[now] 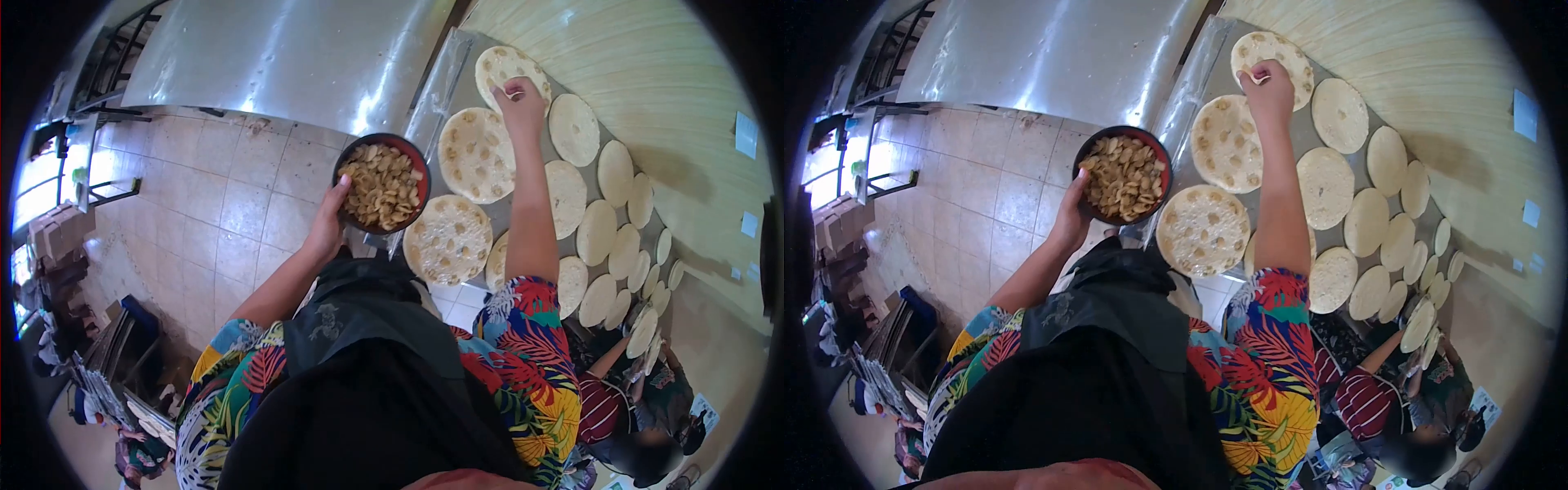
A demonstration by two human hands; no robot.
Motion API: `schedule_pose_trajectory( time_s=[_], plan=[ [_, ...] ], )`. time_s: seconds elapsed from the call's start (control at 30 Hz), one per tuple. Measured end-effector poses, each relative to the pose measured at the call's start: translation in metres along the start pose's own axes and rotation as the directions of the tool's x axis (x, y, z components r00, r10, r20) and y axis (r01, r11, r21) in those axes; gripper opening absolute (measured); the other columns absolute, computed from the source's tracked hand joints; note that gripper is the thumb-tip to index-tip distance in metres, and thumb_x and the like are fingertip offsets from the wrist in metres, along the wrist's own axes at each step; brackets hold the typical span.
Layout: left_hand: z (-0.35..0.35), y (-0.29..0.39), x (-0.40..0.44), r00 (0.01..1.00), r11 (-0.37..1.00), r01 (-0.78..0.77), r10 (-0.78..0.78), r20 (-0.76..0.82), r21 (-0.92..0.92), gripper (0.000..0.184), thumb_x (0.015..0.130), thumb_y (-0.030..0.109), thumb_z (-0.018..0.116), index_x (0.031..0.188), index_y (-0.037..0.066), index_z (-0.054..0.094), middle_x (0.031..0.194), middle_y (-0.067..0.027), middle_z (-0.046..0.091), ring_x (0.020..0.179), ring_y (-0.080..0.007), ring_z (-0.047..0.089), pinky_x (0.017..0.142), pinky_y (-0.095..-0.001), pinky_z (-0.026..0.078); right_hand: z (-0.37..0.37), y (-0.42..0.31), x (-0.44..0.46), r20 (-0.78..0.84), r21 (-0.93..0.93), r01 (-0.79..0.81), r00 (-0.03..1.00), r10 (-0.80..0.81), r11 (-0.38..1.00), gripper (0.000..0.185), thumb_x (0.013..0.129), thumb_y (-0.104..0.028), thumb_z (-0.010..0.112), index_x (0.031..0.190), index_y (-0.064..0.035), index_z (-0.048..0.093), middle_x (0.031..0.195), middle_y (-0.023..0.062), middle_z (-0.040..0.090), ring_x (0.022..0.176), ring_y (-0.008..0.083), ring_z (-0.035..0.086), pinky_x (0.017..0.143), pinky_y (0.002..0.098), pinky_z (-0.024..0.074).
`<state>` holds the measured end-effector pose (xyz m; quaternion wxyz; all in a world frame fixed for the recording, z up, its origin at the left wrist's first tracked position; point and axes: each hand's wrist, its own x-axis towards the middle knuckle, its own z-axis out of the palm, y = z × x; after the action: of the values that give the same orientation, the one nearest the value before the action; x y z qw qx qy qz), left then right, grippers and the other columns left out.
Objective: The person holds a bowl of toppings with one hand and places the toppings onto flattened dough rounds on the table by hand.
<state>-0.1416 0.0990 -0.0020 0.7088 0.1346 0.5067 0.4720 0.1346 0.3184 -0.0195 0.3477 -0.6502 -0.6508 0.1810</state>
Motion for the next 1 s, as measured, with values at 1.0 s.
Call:
schedule_pose_trajectory(
  time_s=[1.0],
  plan=[
    [0.034,-0.031,-0.067,0.875,0.93,0.065,-0.228,0.427,0.362,0.056,0.09,0.049,0.045,0.124,0.005,0.045,0.116,-0.0065,0.056,0.106,-0.0176,0.055,0.092,-0.0328,0.042,-0.071,-0.131,-0.268,0.021,0.012,0.126,0.992,-0.126,0.992,0.015,0.073,-0.006,0.06,0.087,-0.0028,0.061,0.084,0.0114,0.059,0.084,0.0315,0.057,0.074,0.0382,0.0462]
  ],
)
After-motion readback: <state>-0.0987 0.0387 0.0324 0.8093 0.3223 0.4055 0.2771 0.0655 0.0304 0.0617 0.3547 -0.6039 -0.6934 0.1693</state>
